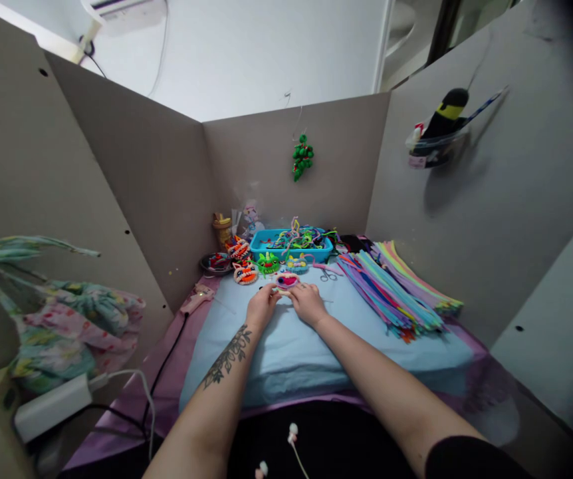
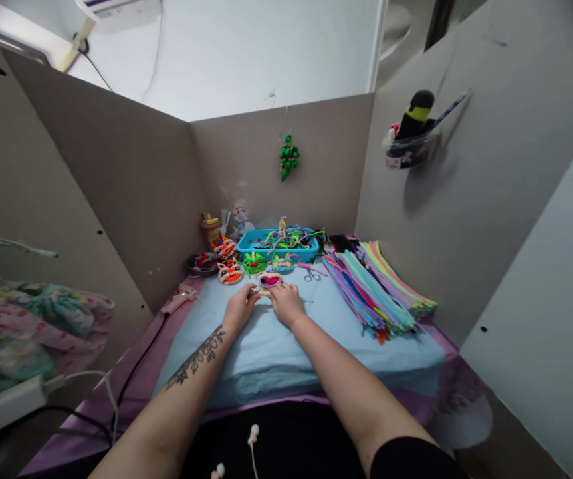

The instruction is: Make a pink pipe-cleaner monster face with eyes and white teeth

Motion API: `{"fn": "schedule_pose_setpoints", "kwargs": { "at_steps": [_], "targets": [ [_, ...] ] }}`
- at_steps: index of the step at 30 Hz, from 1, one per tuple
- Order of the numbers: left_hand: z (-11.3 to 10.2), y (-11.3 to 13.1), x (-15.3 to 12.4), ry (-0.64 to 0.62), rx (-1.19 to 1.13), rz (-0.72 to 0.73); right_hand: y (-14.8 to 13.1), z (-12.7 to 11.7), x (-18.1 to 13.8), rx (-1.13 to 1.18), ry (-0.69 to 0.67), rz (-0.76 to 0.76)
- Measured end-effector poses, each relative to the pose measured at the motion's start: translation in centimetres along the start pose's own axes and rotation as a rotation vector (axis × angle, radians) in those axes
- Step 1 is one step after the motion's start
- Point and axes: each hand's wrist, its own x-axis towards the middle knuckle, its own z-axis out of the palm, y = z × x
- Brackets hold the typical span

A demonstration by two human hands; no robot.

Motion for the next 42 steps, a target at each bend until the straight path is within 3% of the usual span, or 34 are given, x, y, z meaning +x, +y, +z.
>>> {"fn": "schedule_pose_setpoints", "kwargs": {
  "at_steps": [14, 24, 31, 42],
  "targets": [
    [-0.24, 0.07, -0.28, -0.038, 0.059, 0.044, 0.16, -0.21, -0.01, -0.019, 0.002, -0.019],
    [-0.38, 0.49, -0.3, 0.002, 0.043, 0.118, 0.31, 0.34, -0.04, 0.038, 0.021, -0.063],
    [-0.66, 0.2, -0.07, 0.107, 0.101, 0.099, 0.41, 0.61, 0.1, 0.064, 0.059, -0.028],
    [-0.39, 0.58, -0.23, 0.065, 0.192, 0.189, 0.2, 0.59, 0.02, 0.089, 0.105, -0.115]
  ]
}}
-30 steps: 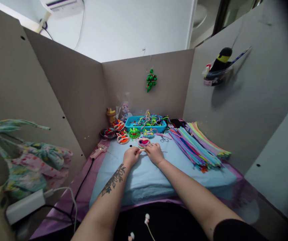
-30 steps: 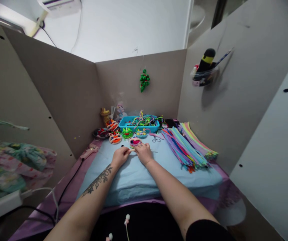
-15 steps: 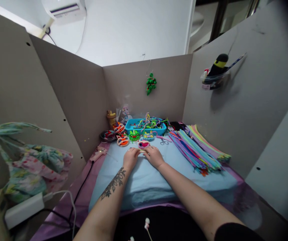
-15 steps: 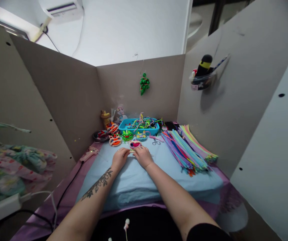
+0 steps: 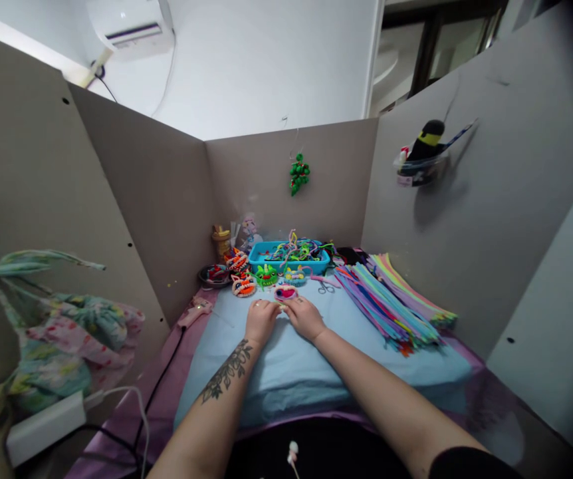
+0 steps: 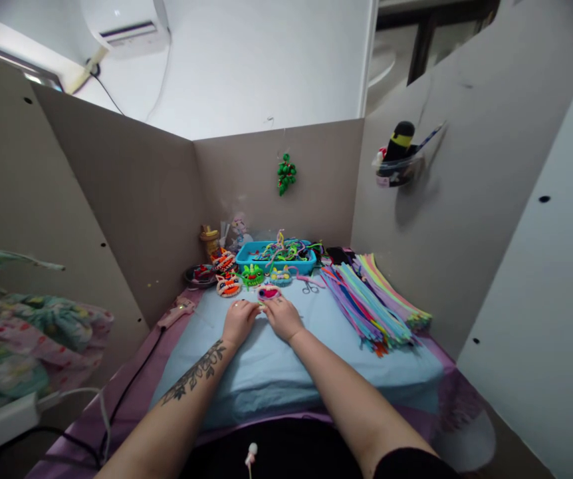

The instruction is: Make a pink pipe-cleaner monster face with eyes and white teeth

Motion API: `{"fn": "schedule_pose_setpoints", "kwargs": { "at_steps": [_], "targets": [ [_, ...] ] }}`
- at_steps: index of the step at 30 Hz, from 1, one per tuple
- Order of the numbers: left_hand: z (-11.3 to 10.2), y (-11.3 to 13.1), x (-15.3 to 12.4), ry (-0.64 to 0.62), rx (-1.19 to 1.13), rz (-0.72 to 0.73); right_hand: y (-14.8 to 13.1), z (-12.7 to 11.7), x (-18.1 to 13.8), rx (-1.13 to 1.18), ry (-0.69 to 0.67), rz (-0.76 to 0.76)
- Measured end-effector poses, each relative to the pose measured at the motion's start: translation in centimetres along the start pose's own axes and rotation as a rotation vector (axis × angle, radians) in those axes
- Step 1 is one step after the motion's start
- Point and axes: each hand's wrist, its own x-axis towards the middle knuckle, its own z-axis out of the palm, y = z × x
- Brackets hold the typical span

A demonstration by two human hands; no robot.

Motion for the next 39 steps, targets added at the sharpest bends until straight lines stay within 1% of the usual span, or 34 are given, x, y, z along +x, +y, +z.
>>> {"fn": "schedule_pose_setpoints", "kwargs": {
  "at_steps": [8, 17, 24, 31, 39],
  "targets": [
    [0.2, -0.1, 0.0, -0.048, 0.029, 0.031, 0.0, -0.2, -0.1, -0.005, 0.006, -0.02],
    [0.1, -0.2, 0.2, 0.0, 0.043, -0.032, 0.1, -0.1, -0.1, 0.055, 0.041, 0.021],
    [0.0, 0.1, 0.1, -0.037, 0.043, -0.01, 0.3, 0.5, 0.0, 0.064, 0.05, -0.003],
    [0.4, 0.5, 0.0, -0.078, 0.082, -0.014, 0.2, 1.1, 0.0, 0.036, 0.042, -0.035],
    [0.5, 0.3, 0.0, -0.071, 0.045, -0.007, -0.3, 0.4, -0.1, 0.001, 0.008, -0.007]
  ]
}}
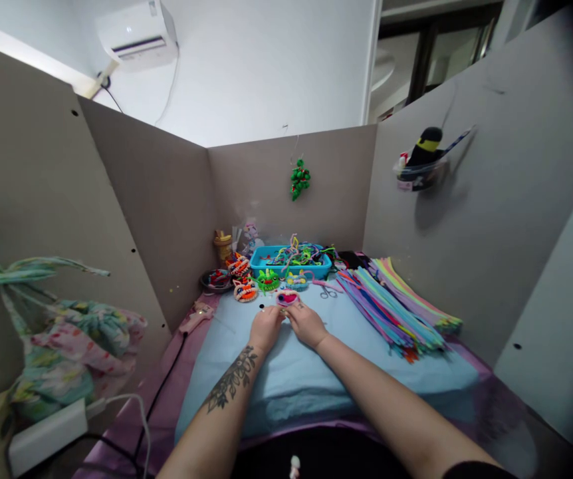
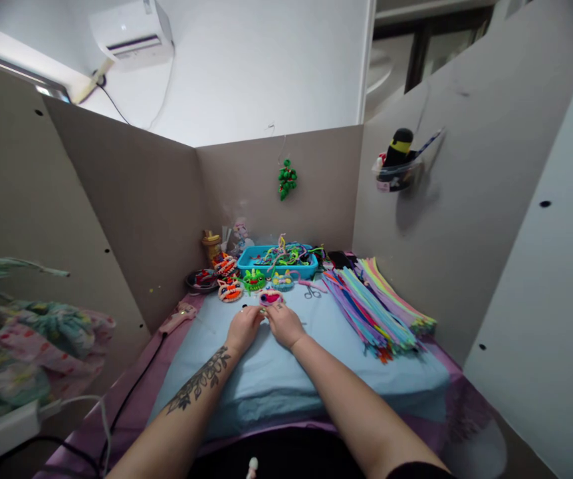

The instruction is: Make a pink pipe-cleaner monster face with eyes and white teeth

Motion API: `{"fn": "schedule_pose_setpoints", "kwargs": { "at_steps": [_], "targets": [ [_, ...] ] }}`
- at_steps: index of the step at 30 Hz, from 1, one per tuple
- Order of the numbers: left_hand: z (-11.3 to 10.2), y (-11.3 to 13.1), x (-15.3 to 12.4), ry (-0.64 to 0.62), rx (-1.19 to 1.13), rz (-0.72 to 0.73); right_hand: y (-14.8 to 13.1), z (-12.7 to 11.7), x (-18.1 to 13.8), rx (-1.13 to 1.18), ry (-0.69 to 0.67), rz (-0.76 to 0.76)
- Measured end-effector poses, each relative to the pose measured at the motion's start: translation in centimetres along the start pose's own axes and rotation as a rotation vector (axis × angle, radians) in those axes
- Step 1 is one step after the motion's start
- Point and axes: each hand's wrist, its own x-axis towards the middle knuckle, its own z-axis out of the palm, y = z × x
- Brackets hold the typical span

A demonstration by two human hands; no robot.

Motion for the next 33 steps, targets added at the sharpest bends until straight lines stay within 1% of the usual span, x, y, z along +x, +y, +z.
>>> {"fn": "schedule_pose_setpoints", "kwargs": {
  "at_steps": [6, 13, 20, 23, 29, 33],
  "targets": [
    [-0.31, 0.01, -0.02, 0.014, 0.01, -0.023, 0.0, -0.27, 0.16, -0.034, -0.021, 0.014],
    [-0.13, -0.1, -0.28, -0.004, 0.03, -0.04, 0.01, -0.35, 0.16, -0.049, -0.036, -0.012],
    [0.05, -0.07, -0.15, 0.014, -0.015, -0.053, -0.1, -0.55, -0.03, -0.053, -0.029, -0.006],
    [0.1, -0.2, 0.03, 0.033, -0.053, -0.049, -0.02, -0.6, 0.02, -0.063, -0.024, 0.012],
    [-0.24, -0.41, 0.1, 0.036, -0.065, -0.046, 0.25, -0.43, 0.09, -0.107, 0.003, 0.105],
    [-0.41, -0.31, -0.12, 0.017, -0.045, -0.068, 0.24, -0.4, 0.02, -0.111, -0.003, 0.09]
  ]
}}
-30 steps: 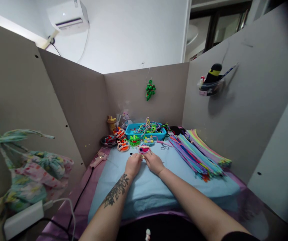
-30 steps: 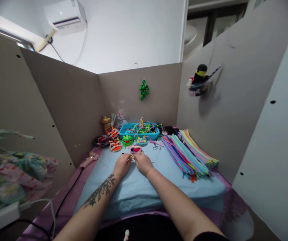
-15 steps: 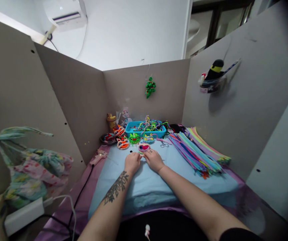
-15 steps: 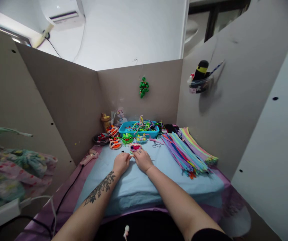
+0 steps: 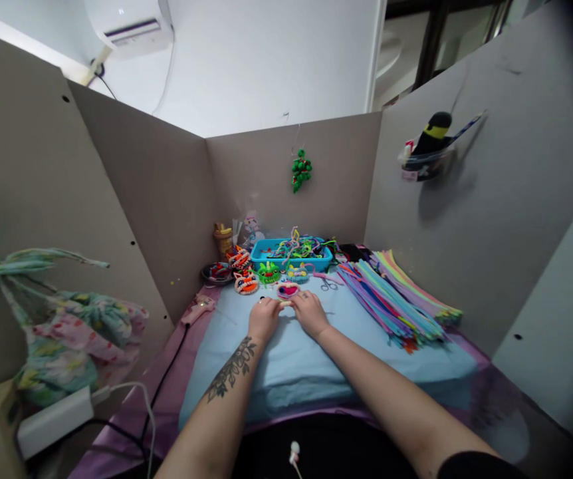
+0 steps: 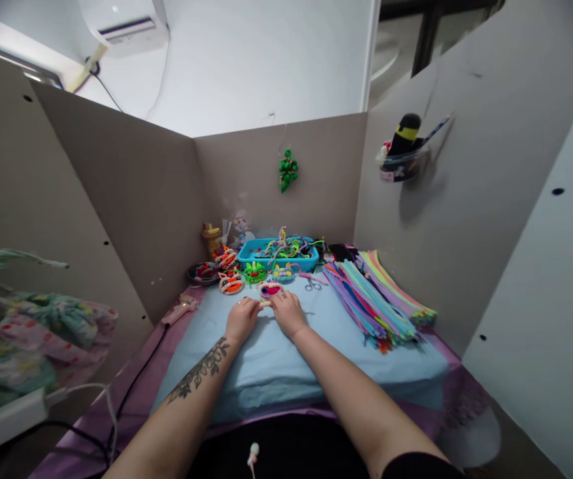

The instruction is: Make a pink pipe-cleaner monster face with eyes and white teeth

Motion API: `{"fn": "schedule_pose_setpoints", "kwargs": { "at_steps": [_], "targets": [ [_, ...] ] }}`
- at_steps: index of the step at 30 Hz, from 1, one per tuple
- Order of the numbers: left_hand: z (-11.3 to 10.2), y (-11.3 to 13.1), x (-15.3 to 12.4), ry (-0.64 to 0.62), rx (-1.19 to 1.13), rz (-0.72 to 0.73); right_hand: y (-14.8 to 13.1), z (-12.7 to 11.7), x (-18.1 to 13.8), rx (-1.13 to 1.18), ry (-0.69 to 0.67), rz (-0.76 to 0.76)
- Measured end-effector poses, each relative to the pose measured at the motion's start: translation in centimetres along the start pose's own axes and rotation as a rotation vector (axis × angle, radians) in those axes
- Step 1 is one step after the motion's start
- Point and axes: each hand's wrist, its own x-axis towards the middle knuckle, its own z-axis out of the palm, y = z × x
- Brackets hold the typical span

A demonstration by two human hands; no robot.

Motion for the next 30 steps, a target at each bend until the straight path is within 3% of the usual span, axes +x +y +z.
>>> {"fn": "schedule_pose_setpoints", "kwargs": {
  "at_steps": [11, 19, 30],
  "targets": [
    [-0.29, 0.25, -0.18, -0.021, 0.019, -0.065, -0.21, -0.2, -0.04, 0.013, -0.007, -0.032],
    [-0.43, 0.44, 0.11, 0.049, 0.033, 0.006, -0.55, -0.78, 0.06, 0.032, -0.031, -0.05],
    [0.02, 0.26, 0.25, -0.004, 0.075, 0.116, -0.38, -0.33, 0.01, 0.033, -0.049, -0.113]
  ]
}}
